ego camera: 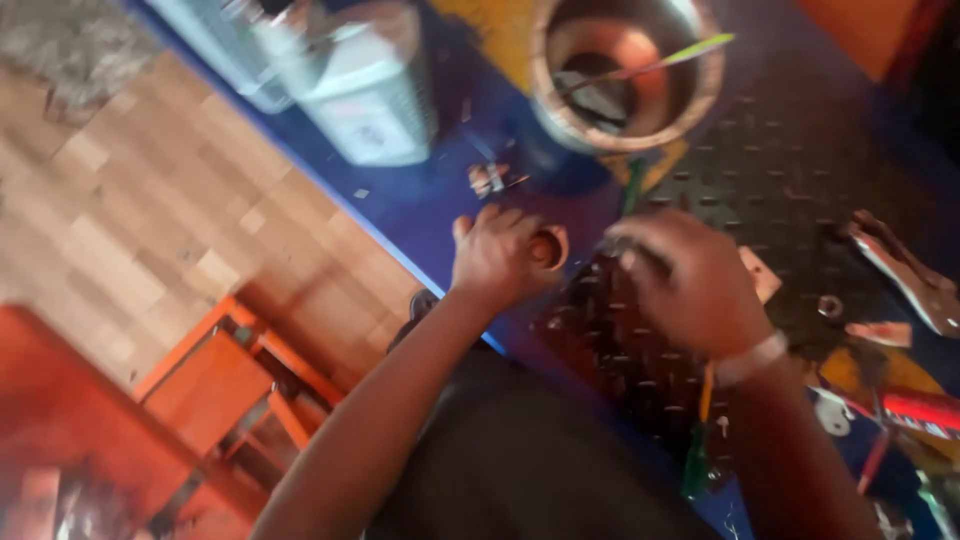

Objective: The person cleans a small cylindrical metal part using a green-handled tool and a small metal file. They then spray the part with a red aerosol can and continue to clean it with a small metal tool, manipulating the part with both hands on a blue workbench.

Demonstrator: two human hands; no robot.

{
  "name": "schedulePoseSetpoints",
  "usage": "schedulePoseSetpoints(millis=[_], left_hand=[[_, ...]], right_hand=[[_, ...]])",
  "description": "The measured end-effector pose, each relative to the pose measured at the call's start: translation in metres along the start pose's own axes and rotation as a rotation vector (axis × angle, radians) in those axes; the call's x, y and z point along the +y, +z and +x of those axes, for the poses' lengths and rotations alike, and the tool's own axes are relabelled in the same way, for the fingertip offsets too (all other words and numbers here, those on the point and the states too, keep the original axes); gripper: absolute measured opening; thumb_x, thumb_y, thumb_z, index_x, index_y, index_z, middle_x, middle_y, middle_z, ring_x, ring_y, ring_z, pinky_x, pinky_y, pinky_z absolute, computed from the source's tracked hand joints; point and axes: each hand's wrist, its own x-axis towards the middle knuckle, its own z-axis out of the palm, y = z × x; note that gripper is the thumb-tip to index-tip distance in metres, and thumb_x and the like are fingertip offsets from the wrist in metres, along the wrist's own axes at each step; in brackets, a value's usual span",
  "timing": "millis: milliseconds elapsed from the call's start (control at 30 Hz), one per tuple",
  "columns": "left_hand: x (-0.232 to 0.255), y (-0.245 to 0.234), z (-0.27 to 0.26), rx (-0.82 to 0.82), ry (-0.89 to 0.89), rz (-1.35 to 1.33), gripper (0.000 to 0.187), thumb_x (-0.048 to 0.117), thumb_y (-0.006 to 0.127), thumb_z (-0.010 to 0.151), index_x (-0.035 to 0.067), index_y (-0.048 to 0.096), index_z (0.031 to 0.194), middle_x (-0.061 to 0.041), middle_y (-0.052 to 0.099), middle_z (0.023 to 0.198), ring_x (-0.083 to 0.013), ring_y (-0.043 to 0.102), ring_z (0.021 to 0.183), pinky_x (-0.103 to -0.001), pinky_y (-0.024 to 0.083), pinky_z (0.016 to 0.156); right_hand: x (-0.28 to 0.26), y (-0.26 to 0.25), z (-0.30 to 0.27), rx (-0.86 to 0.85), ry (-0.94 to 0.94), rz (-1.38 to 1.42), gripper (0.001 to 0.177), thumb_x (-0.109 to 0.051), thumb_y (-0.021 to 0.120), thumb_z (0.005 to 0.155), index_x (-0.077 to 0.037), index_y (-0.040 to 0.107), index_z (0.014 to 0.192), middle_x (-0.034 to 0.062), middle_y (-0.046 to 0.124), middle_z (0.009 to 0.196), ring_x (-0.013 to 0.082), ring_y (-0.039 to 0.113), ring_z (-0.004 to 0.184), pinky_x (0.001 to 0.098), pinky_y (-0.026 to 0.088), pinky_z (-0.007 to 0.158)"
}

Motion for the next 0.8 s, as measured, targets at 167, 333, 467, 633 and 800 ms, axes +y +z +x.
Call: schedulePoseSetpoints(millis=[167,333,467,633,800], left_hand=[[0.000,-0.007,-0.007,-0.070,-0.005,0.009,0.065,0.048,0.090,0.050,0.018,0.073,0.105,-0.001,0.066,0.097,-0.0267,0.060,0.103,-0.049,0.041,0.082],[0.006,-0.010,-0.003,-0.136,-0.011,0.042,0.064,0.046,0.090,0.052,0.016,0.070,0.105,-0.001,0.065,0.099,-0.0260,0.059,0.106,-0.049,0.042,0.085],[0.005,-0.015,-0.003,-0.165,-0.001,0.043,0.061,0.047,0.090,0.053,0.016,0.071,0.102,-0.002,0.065,0.098,-0.0267,0.060,0.105,-0.048,0.041,0.086],[-0.003,-0.002,-0.002,-0.093,0.042,0.016,0.059,0.047,0.088,0.056,0.016,0.071,0.103,-0.003,0.066,0.097,-0.0272,0.062,0.104,-0.048,0.041,0.088],[-0.002,-0.011,0.005,-0.196,0.058,-0.011,0.060,0.050,0.090,0.055,0.014,0.070,0.098,-0.006,0.066,0.096,-0.0294,0.061,0.103,-0.048,0.043,0.092]], right_hand=[[0.054,0.069,0.000,0.181,0.068,0.100,0.021,-0.003,0.078,0.081,-0.005,0.076,0.101,0.0143,0.071,0.097,0.0313,0.070,0.089,0.0390,0.055,0.079],[0.046,0.081,0.019,0.274,-0.077,-0.011,0.014,0.002,0.075,0.084,-0.004,0.074,0.097,0.0133,0.070,0.096,0.0340,0.068,0.088,0.0419,0.053,0.079],[0.059,0.101,0.011,0.315,-0.155,-0.114,0.015,0.003,0.074,0.080,-0.005,0.074,0.093,0.0128,0.068,0.094,0.0360,0.065,0.088,0.0454,0.051,0.078],[0.053,0.115,-0.017,0.353,-0.133,-0.106,0.022,0.005,0.068,0.075,-0.007,0.074,0.092,0.0121,0.068,0.095,0.0341,0.065,0.091,0.0451,0.048,0.081],[0.057,0.114,0.002,0.334,-0.082,-0.134,0.022,0.005,0.067,0.078,-0.005,0.072,0.096,0.0132,0.068,0.098,0.0360,0.065,0.096,0.0461,0.048,0.086]])
